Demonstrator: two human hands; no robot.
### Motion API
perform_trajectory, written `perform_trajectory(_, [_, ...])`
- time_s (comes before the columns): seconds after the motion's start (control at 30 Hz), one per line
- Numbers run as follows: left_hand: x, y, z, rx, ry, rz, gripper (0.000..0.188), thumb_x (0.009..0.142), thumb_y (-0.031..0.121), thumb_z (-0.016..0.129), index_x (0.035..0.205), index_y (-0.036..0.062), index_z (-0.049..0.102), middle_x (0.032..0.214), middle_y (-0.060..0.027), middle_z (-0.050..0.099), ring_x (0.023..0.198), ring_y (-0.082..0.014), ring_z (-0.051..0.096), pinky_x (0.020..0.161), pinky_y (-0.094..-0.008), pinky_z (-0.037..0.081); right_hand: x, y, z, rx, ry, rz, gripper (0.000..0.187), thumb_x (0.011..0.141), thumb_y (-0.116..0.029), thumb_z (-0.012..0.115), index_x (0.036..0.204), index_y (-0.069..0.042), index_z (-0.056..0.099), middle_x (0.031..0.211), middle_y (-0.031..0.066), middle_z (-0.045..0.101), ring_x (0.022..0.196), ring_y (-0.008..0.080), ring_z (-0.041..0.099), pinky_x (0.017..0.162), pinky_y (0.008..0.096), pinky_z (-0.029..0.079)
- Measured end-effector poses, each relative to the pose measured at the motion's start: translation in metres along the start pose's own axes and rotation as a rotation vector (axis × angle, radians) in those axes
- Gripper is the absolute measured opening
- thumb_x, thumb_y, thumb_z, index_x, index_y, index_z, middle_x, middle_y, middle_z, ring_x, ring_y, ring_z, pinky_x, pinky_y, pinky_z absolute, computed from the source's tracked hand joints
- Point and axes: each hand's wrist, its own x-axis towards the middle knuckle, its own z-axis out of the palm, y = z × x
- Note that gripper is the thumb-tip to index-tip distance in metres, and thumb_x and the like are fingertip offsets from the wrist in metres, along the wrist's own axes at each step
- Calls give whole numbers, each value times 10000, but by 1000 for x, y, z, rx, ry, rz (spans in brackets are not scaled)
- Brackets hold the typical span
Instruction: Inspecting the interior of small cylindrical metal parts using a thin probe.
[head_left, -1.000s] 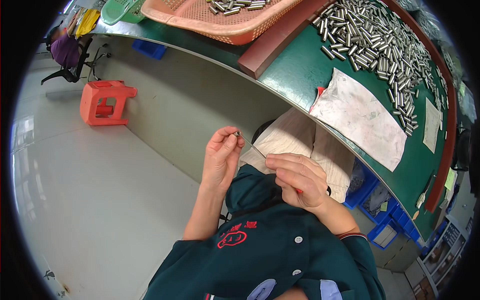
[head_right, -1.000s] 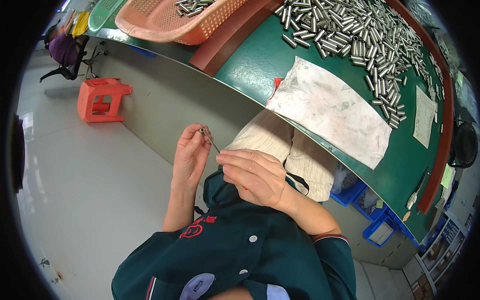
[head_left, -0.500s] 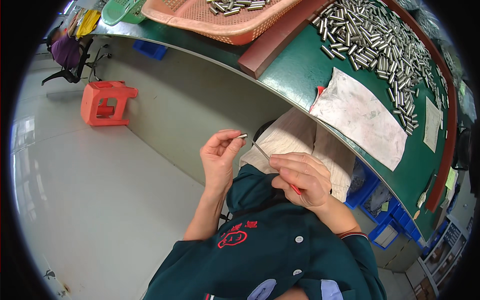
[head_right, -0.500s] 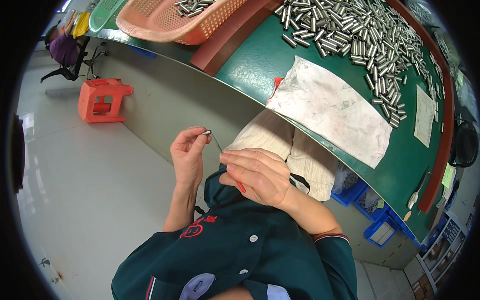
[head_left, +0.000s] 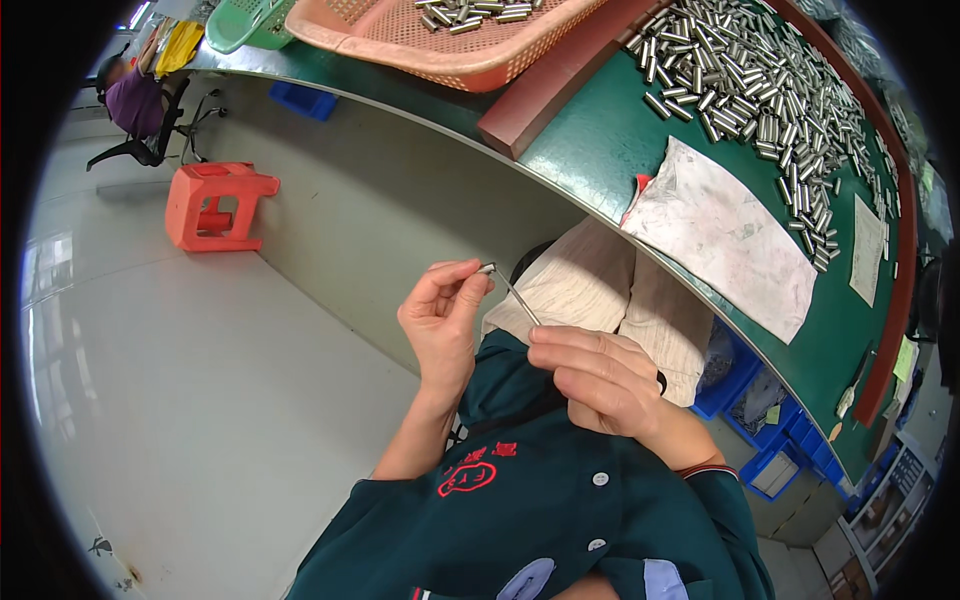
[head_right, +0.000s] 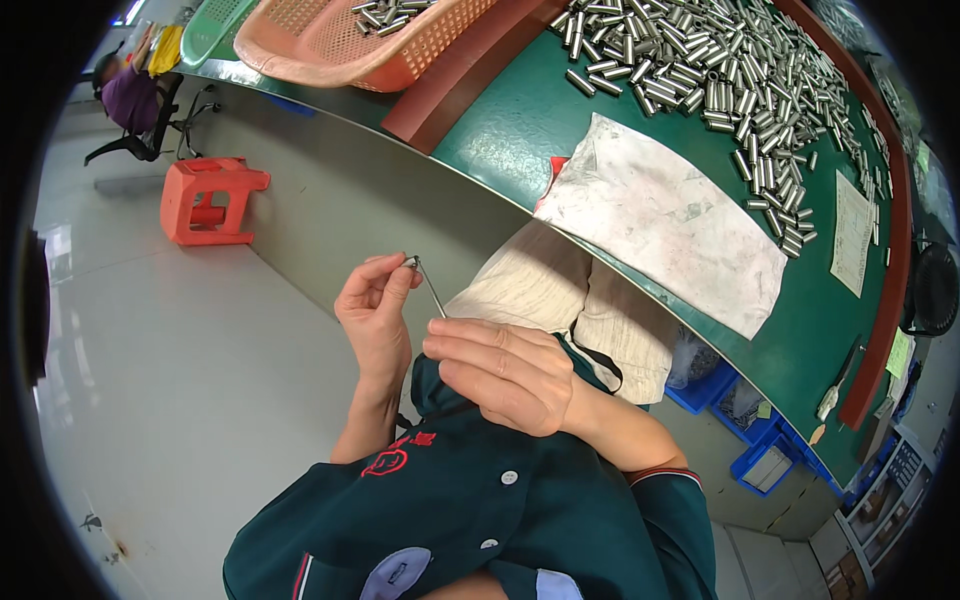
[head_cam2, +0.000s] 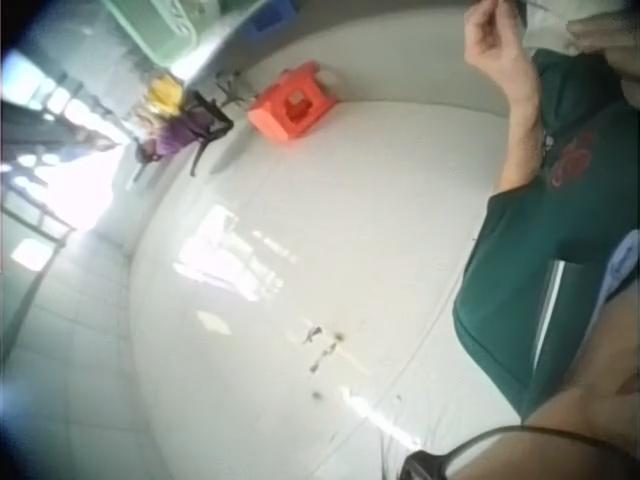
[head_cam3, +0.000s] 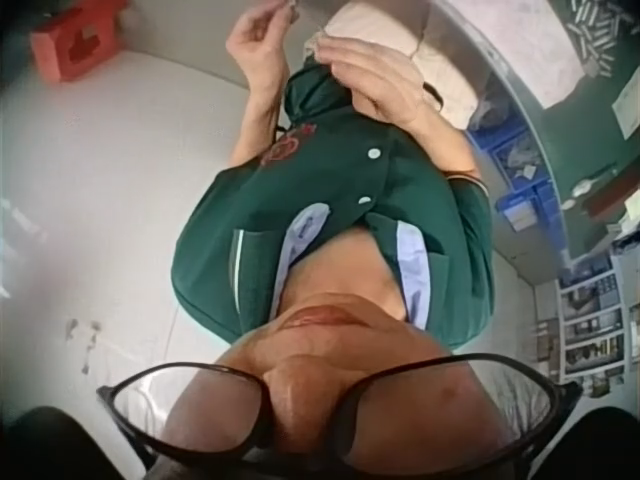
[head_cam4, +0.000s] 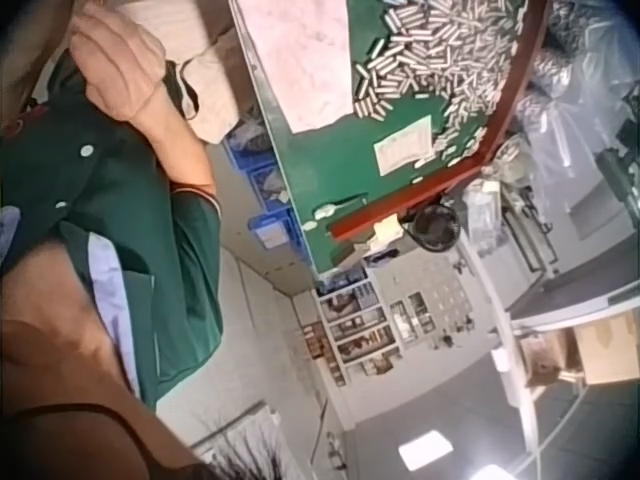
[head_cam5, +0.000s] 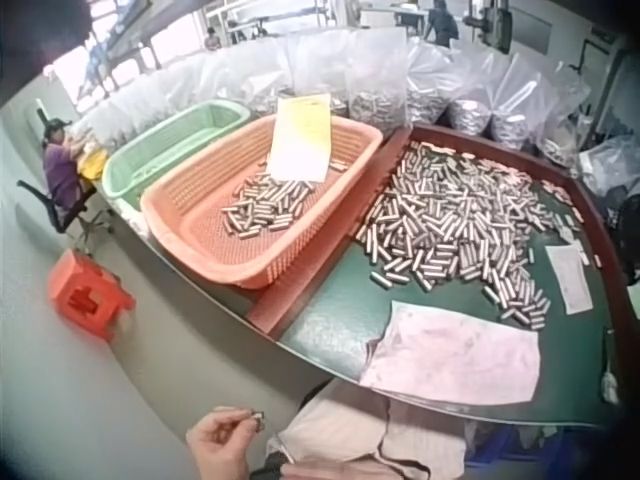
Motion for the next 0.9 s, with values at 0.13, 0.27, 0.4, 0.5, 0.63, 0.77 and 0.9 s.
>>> perform_trajectory(0.13, [-1,-2,1,-29,-31,-31,111,772,-64,563,875,-29,585,850,-72,555,726,-134,558,683,-236,460,-1,-3,-7,18,16,1,264,636,9,671,864,55,547,896,197,606,861,326,611,666,369,533])
perform_trajectory(0.27, [1,-3,-1,152,-21,124,105,766,-71,566,863,-31,581,840,-71,549,737,-131,547,681,-235,457,7,-15,-18,90,-22,35,260,645,-22,677,854,57,544,910,208,601,856,335,610,671,369,533])
perform_trajectory(0.4, [9,-4,-14,-6,-42,-79,101,807,22,567,898,-21,573,835,-65,554,739,-124,531,666,-235,444,13,-16,-15,136,-16,34,223,656,41,620,859,57,530,924,223,594,870,352,603,692,383,529])
perform_trajectory(0.5, [11,-10,-19,-390,-128,-409,152,851,121,535,942,0,556,792,-50,554,693,-118,510,659,-232,424,9,-9,-11,101,40,54,215,651,108,559,857,55,528,922,221,597,857,352,608,700,382,528])
perform_trajectory(0.63, [8,-16,-22,-720,-208,-626,153,852,146,538,928,14,541,758,-39,536,668,-108,481,637,-223,415,6,-5,-3,82,64,85,245,649,130,544,880,53,521,911,211,605,845,338,614,698,378,529])
perform_trajectory(0.77, [8,-17,-21,-742,-220,-649,142,849,147,541,916,21,540,753,-33,530,667,-104,476,628,-218,408,7,-2,-1,36,44,71,215,751,110,441,944,16,456,837,197,617,766,337,631,628,357,532])
perform_trajectory(0.9, [8,-15,-20,-730,-223,-652,139,847,143,544,911,20,544,749,-35,533,665,-104,475,625,-215,405,7,0,1,35,58,74,218,750,112,435,942,14,466,836,193,619,758,335,632,632,355,532])
